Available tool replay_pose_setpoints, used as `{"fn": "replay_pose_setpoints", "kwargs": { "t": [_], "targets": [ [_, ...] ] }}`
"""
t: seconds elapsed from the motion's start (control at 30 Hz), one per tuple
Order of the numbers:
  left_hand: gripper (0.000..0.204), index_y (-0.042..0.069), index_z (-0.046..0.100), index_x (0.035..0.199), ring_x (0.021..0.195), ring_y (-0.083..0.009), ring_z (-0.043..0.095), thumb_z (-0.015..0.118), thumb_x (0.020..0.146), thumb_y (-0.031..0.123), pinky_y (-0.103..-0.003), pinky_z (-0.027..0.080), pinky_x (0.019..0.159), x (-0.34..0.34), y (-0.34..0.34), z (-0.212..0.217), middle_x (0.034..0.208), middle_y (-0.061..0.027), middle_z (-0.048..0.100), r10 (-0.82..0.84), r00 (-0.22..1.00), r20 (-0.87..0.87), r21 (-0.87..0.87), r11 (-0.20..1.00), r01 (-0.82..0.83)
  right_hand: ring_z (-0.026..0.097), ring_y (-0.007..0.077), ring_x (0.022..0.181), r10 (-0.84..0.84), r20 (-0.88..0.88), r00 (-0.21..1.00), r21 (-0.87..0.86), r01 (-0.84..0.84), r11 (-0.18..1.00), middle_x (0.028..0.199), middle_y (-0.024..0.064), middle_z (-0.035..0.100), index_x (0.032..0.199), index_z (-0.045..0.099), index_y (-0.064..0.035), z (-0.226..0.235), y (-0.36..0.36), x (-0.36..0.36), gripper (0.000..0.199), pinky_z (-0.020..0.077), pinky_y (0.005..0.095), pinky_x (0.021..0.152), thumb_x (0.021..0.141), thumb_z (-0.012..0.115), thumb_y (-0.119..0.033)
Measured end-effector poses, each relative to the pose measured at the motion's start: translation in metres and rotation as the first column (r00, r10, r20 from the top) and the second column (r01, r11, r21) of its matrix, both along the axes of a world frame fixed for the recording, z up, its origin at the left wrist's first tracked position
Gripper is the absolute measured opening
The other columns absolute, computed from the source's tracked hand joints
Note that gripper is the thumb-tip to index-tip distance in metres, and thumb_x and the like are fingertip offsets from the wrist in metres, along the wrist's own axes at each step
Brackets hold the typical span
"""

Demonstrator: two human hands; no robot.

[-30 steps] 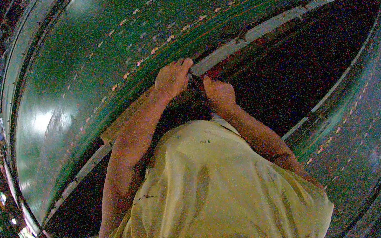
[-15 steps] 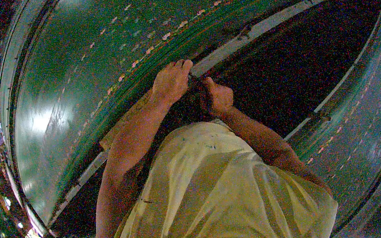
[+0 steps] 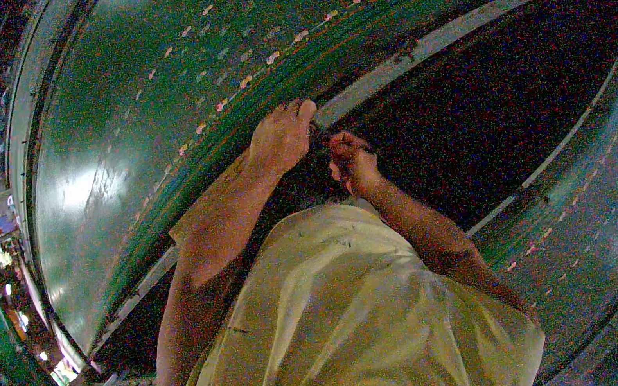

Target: The person uses a small tool to manipulate and place small pink components along a green conveyor belt. They repeatedly pick up and position the items in a linear sequence while moving along the belt.

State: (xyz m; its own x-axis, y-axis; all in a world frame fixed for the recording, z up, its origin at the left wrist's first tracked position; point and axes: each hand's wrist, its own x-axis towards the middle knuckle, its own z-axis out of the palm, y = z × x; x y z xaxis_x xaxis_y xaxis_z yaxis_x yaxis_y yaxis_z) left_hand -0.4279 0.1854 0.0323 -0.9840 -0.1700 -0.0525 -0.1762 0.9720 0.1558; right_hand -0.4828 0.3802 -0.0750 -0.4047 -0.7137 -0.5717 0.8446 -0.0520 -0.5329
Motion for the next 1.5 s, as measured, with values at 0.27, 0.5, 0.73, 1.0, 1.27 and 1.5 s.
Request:
{"fn": "replay_pose_setpoints", "kwargs": {
  "t": [0.27, 0.5, 0.73, 1.0, 1.27, 1.5],
  "targets": [
    [0.034, 0.008, 0.057, 0.122, 0.111, -0.0386, 0.072, 0.068, 0.09, 0.005, -0.052, 0.063, 0.089, 0.001, -0.005, -0.003, 0.119, -0.0152, 0.07, -0.005, 1.0, -0.005, 0.042, 0.999, 0.005, 0.051, 0.0172, 0.057, 0.07, 0.409, 0.91, -0.165, -0.002, 0.986, 0.073, -0.0013, 0.053, 0.102, 0.064, -0.0213, -0.005, -0.001, -0.008, 0.011, 0.0381, 0.0329, 0.047, 0.108, 0.066, -0.03],
    [0.048, 0.008, 0.059, 0.131, 0.112, -0.0411, 0.074, 0.078, 0.092, 0.025, -0.054, 0.062, 0.091, 0.013, -0.004, 0.006, 0.122, -0.018, 0.072, 0.198, 0.978, -0.059, 0.149, 0.971, -0.188, 0.06, 0.0121, 0.073, 0.222, -0.384, 0.896, 0.277, -0.117, 0.954, 0.084, 0.0002, 0.063, 0.114, 0.068, -0.0108, 0.027, 0.007, -0.025, 0.021, 0.0466, 0.0282, 0.062, 0.102, 0.08, -0.024],
    [0.056, 0.006, 0.068, 0.117, 0.103, -0.0424, 0.077, 0.084, 0.086, 0.049, -0.054, 0.062, 0.089, 0.032, -0.014, 0.016, 0.106, -0.02, 0.079, 0.279, 0.96, 0.016, 0.176, 0.944, -0.278, 0.064, 0.0192, 0.12, -0.088, -0.948, 0.305, 0.033, 0.369, 0.929, 0.127, 0.0079, 0.069, 0.141, 0.065, 0.0002, 0.018, 0.044, -0.049, 0.048, 0.0492, 0.0348, 0.109, 0.099, 0.082, -0.013],
    [0.052, 0.005, 0.067, 0.113, 0.099, -0.0444, 0.076, 0.083, 0.089, 0.048, -0.056, 0.062, 0.087, 0.03, -0.013, 0.016, 0.106, -0.0211, 0.078, 0.268, 0.959, 0.094, 0.173, 0.944, -0.281, 0.061, 0.021, 0.105, -0.406, -0.901, 0.15, -0.254, 0.576, 0.777, 0.117, 0.008, 0.067, 0.117, 0.068, -0.0032, 0.058, 0.028, -0.065, 0.017, 0.0529, 0.0366, 0.097, 0.103, 0.076, -0.01],
    [0.049, 0.005, 0.065, 0.113, 0.096, -0.0435, 0.076, 0.085, 0.087, 0.042, -0.055, 0.062, 0.085, 0.031, -0.017, 0.001, 0.104, -0.0219, 0.078, 0.258, 0.959, 0.118, 0.128, 0.954, -0.272, 0.065, 0.021, 0.098, -0.06, -0.94, 0.335, -0.091, -0.078, 0.993, 0.101, 0.0065, 0.067, 0.105, 0.068, -0.0057, 0.056, -0.007, -0.031, 0.009, 0.0531, 0.037, 0.094, 0.103, 0.075, -0.01],
    [0.049, 0.005, 0.066, 0.113, 0.099, -0.0425, 0.076, 0.086, 0.084, 0.038, -0.053, 0.062, 0.086, 0.031, -0.016, 0.01, 0.104, -0.0218, 0.077, 0.26, 0.962, 0.079, 0.2, 0.942, -0.271, 0.072, 0.0276, 0.096, -0.022, -0.969, 0.248, 0.001, 0.092, 0.996, 0.097, 0.011, 0.076, 0.1, 0.074, -0.0034, 0.04, -0.013, -0.046, 0.009, 0.055, 0.0396, 0.094, 0.103, 0.077, -0.01]
  ]
}}
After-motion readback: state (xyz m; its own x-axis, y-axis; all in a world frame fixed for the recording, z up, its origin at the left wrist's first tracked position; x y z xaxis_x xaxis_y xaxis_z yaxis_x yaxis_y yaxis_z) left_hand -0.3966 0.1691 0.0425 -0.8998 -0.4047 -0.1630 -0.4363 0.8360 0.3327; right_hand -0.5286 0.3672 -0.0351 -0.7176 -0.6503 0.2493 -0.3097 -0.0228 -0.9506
